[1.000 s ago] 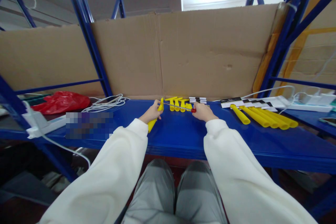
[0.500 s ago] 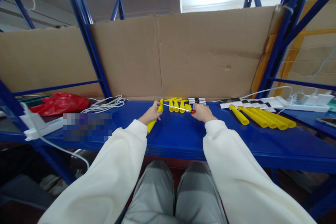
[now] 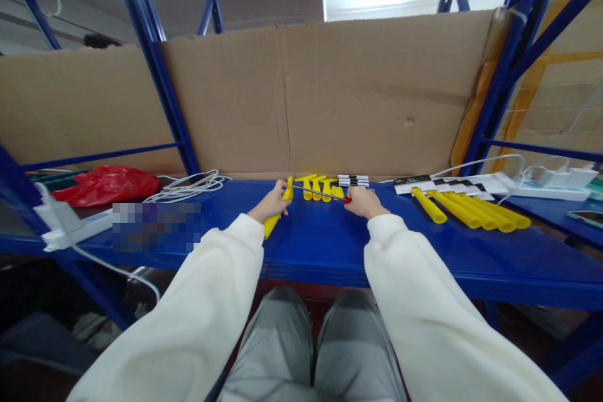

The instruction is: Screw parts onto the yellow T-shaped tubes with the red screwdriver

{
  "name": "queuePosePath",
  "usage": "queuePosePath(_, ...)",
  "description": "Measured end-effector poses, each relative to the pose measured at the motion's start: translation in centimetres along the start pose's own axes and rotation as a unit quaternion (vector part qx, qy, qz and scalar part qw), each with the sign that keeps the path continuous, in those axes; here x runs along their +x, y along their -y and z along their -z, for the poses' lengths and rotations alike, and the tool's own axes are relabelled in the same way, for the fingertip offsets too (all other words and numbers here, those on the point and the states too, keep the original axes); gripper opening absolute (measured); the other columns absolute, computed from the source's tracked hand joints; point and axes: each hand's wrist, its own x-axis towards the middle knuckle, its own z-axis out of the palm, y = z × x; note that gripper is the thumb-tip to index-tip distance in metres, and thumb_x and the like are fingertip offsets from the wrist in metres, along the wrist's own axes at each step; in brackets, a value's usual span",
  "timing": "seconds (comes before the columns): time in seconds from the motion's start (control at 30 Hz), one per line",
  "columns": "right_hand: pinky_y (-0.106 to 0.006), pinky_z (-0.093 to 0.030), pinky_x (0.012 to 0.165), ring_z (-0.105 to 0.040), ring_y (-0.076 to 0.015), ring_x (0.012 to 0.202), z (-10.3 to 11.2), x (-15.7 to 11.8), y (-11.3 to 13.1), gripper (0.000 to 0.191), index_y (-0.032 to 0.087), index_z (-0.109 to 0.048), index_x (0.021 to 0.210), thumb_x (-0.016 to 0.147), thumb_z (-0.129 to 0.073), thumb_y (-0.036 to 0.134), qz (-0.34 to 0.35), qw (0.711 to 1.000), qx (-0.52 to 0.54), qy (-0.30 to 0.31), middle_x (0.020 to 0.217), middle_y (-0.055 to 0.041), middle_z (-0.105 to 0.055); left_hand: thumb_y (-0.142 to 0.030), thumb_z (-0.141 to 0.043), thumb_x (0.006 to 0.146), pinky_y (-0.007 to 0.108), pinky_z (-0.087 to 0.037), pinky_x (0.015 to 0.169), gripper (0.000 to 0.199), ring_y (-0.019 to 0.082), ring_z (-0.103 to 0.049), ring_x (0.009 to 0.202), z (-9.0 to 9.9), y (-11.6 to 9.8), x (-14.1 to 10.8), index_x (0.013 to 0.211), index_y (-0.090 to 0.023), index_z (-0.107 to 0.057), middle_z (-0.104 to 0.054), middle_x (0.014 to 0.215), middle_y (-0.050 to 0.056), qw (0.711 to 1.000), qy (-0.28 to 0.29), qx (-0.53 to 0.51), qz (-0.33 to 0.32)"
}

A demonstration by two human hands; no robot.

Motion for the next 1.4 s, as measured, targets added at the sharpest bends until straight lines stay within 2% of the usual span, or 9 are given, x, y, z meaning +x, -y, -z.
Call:
queuePosePath(0.33, -0.028, -0.046, 0.066, -0.070, -0.0238, 0.085, 0.4, -0.1, -0.2, 0.014, 0.022, -0.070, 0.093, 0.081, -0.068, 0.030, -0.011, 1.000, -0.018, 0.006, 0.090, -0.0082, -0.075, -0.004, -0.052, 0.088, 0.021, -0.051, 0.053, 0.041, 0.010, -0.062, 0.051, 0.0, -0.2, -0.2, 0.124, -0.019, -0.038, -0.071, 0.094, 0.004, 1.000, -0.001, -0.007, 0.002)
queuePosePath(0.47, -0.027, -0.047, 0.066, -0.070, -0.0226, 0.084, 0.3, 0.1, -0.4, 0.021, 0.021, -0.068, 0.089, 0.077, -0.077, 0.035, 0.021, 0.999, 0.018, 0.032, 0.089, -0.0062, -0.075, -0.005, -0.055, 0.088, 0.021, -0.051, 0.054, 0.041, 0.009, -0.062, 0.051, 0.0, -0.1, -0.1, 0.123, -0.019, -0.039, -0.072, 0.097, 0.005, 1.000, -0.005, -0.008, -0.004)
queuePosePath(0.6, -0.027, -0.049, 0.072, -0.070, -0.0223, 0.085, 0.1, 0.2, -0.3, 0.016, 0.020, -0.069, 0.085, 0.077, -0.079, 0.030, 0.065, 0.995, 0.052, 0.056, 0.089, -0.0060, -0.076, -0.003, -0.056, 0.087, 0.019, -0.049, 0.053, 0.040, 0.008, -0.061, 0.049, -0.2, -0.1, -0.1, 0.121, -0.019, -0.041, -0.073, 0.099, 0.006, 0.999, -0.026, -0.021, -0.018)
queuePosePath(0.8, -0.028, -0.053, 0.074, -0.071, -0.0212, 0.081, -1.1, 0.7, 0.3, 0.006, 0.020, -0.074, 0.087, 0.081, -0.074, 0.021, 0.142, 0.980, 0.120, 0.067, 0.088, -0.0058, -0.076, -0.004, -0.059, 0.085, 0.018, -0.049, 0.049, 0.036, 0.005, -0.058, 0.045, -0.7, -0.8, -0.3, 0.115, -0.019, -0.045, -0.072, 0.118, 0.010, 0.988, -0.043, -0.103, -0.103)
queuePosePath(0.87, -0.030, -0.054, 0.076, -0.071, -0.0219, 0.083, -1.8, 1.1, 0.5, 0.009, 0.020, -0.075, 0.090, 0.082, -0.073, 0.023, 0.164, 0.976, 0.133, 0.045, 0.091, -0.0072, -0.077, -0.005, -0.063, 0.083, 0.018, -0.050, 0.049, 0.038, 0.004, -0.058, 0.046, -1.0, -0.9, -0.2, 0.114, -0.019, -0.047, -0.070, 0.124, 0.011, 0.984, -0.038, -0.117, -0.127)
queuePosePath(1.07, -0.039, -0.054, 0.092, -0.071, -0.0254, 0.100, -3.2, 2.1, 1.1, 0.030, 0.018, -0.071, 0.117, 0.089, -0.065, 0.029, 0.189, 0.957, 0.185, -0.116, 0.114, -0.0134, -0.074, -0.011, -0.070, 0.079, 0.023, -0.056, 0.060, 0.047, 0.011, -0.067, 0.061, -2.0, -1.0, 0.0, 0.122, -0.019, -0.054, -0.070, 0.125, 0.013, 0.984, -0.033, -0.052, -0.170)
queuePosePath(1.17, -0.039, -0.054, 0.093, -0.071, -0.0240, 0.099, -3.3, 2.5, 1.4, 0.026, 0.016, -0.071, 0.113, 0.092, -0.059, 0.025, 0.203, 0.939, 0.231, -0.152, 0.110, -0.0135, -0.075, -0.013, -0.069, 0.080, 0.031, -0.059, 0.075, 0.050, 0.019, -0.073, 0.082, -2.1, -1.4, -0.2, 0.127, -0.020, -0.054, -0.070, 0.125, 0.013, 0.981, -0.025, 0.011, -0.193)
queuePosePath(1.27, -0.037, -0.054, 0.091, -0.071, -0.0226, 0.095, -3.3, 2.6, 1.8, 0.021, 0.017, -0.072, 0.105, 0.092, -0.057, 0.025, 0.218, 0.920, 0.273, -0.175, 0.105, -0.0115, -0.076, -0.012, -0.066, 0.080, 0.039, -0.056, 0.091, 0.049, 0.026, -0.071, 0.105, -2.1, -2.1, -0.6, 0.127, -0.019, -0.055, -0.069, 0.126, 0.014, 0.972, -0.021, 0.066, -0.225)
queuePosePath(1.4, -0.035, -0.055, 0.083, -0.070, -0.0210, 0.086, -3.1, 2.5, 2.2, 0.016, 0.018, -0.070, 0.092, 0.090, -0.055, 0.024, 0.225, 0.907, 0.308, -0.179, 0.095, -0.0091, -0.076, -0.010, -0.063, 0.079, 0.042, -0.052, 0.098, 0.047, 0.030, -0.066, 0.119, -2.2, -2.8, -1.1, 0.125, -0.019, -0.057, -0.070, 0.125, 0.014, 0.961, -0.021, 0.106, -0.253)
